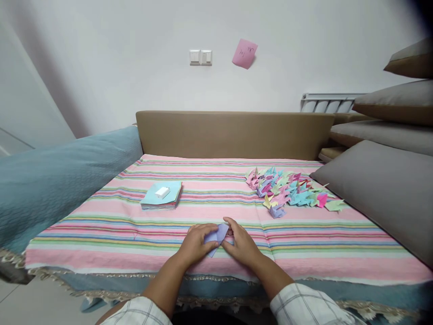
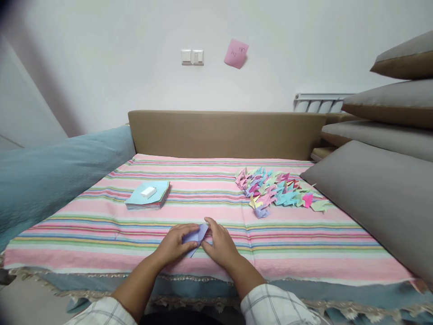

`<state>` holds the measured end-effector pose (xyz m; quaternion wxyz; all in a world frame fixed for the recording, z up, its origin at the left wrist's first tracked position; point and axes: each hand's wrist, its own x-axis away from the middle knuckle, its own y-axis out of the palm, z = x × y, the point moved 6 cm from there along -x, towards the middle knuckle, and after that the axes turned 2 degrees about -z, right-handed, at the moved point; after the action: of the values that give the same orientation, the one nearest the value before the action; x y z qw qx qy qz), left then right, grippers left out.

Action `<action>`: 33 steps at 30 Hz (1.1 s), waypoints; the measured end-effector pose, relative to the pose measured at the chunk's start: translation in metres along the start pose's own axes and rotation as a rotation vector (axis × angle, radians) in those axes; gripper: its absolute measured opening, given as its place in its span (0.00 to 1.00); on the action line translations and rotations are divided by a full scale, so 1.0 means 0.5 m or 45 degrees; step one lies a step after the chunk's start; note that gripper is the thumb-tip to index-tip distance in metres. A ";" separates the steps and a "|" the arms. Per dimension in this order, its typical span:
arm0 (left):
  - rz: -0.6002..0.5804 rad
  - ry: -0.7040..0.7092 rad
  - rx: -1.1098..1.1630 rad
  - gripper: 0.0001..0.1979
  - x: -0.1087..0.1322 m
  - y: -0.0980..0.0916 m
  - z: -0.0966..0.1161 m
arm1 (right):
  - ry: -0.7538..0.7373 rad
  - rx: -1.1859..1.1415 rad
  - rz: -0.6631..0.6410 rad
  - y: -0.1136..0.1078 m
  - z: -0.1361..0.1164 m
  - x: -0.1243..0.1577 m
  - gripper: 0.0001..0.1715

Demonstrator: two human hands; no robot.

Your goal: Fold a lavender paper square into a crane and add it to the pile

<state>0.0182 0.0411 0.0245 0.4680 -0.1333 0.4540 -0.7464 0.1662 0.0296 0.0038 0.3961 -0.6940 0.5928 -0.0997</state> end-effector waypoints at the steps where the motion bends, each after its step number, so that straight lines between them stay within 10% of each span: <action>1: 0.005 0.005 -0.013 0.21 0.000 0.000 0.002 | -0.019 -0.022 0.005 -0.004 0.000 0.001 0.38; 12: 0.004 0.061 -0.122 0.19 -0.004 0.006 0.019 | -0.128 0.022 -0.083 -0.031 -0.007 0.003 0.14; 33: 0.035 -0.027 -0.099 0.19 0.001 0.008 0.012 | -0.075 -0.002 -0.099 -0.034 0.001 -0.003 0.06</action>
<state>0.0239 0.0366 0.0246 0.4775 -0.1532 0.4796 -0.7201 0.1789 0.0309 0.0155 0.4087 -0.7195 0.5535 -0.0940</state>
